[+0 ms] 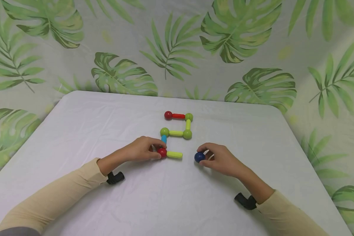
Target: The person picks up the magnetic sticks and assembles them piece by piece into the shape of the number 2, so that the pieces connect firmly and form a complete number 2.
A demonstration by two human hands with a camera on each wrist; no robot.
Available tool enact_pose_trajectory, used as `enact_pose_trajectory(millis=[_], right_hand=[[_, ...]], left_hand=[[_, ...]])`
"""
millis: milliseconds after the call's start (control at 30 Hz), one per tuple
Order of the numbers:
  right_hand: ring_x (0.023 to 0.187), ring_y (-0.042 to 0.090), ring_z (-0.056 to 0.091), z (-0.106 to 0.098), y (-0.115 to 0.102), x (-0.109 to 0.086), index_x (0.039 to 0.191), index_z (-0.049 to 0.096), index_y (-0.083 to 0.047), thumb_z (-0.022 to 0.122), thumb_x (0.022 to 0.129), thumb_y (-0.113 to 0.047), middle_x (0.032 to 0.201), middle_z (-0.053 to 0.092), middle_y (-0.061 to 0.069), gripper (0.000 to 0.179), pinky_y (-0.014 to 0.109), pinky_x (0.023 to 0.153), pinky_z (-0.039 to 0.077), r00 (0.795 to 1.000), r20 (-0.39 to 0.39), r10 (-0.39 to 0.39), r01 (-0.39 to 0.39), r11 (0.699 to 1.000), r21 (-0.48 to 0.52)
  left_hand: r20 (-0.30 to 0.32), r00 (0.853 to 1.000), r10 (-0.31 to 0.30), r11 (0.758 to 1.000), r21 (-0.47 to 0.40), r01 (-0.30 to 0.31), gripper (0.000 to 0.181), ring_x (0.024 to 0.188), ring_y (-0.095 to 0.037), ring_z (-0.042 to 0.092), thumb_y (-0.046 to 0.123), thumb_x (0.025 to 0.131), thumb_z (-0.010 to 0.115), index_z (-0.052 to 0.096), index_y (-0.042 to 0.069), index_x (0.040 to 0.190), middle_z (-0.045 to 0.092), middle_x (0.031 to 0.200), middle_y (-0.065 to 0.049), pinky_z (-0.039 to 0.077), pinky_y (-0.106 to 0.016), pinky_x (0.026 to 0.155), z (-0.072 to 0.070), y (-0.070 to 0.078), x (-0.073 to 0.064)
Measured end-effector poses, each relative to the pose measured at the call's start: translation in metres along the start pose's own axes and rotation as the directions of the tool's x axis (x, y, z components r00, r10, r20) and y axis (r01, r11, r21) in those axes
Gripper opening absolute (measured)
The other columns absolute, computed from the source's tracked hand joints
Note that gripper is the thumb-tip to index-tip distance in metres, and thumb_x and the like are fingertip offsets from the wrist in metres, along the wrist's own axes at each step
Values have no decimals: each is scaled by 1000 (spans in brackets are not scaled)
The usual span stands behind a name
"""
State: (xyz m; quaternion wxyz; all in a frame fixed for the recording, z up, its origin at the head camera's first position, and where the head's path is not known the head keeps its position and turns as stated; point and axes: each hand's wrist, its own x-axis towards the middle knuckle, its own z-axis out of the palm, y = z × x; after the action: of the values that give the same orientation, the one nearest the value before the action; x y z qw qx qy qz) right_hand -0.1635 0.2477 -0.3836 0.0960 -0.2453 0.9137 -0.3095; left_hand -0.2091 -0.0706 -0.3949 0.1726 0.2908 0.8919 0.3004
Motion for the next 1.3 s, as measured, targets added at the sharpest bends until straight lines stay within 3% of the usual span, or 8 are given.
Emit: enact_pose_trajectory(millis=[200,633,1300], right_hand=[[91,15,68,-1,-6,7,118,63,-7,74,87,-11,112,69,10,33,23,75,56,1000,5,-30,30,999,-25],[90,13,66,10,-8,28,117,64,-8,73,87,-12,114,70,8,32,22,71,54,996,89,28,-26,999,-26],[92,15,67,18,-11,34,117,64,-9,73,88,-14,112,71,7,30,21,73,54,995,104,5,-4,1000,-9]], left_hand=[[2,1000,-9,1000,13,9,28,86,-11,59,21,90,73,69,22,118,70,101,2,47,-22,74,1,-1,2],[-2,1000,8,1000,14,-8,29,85,-11,59,21,90,72,70,20,119,71,100,1,47,-21,74,0,-1,1],[-11,1000,2,1000,28,-2,31,90,-12,59,23,91,72,69,19,122,72,108,0,48,-24,78,2,0,-1]])
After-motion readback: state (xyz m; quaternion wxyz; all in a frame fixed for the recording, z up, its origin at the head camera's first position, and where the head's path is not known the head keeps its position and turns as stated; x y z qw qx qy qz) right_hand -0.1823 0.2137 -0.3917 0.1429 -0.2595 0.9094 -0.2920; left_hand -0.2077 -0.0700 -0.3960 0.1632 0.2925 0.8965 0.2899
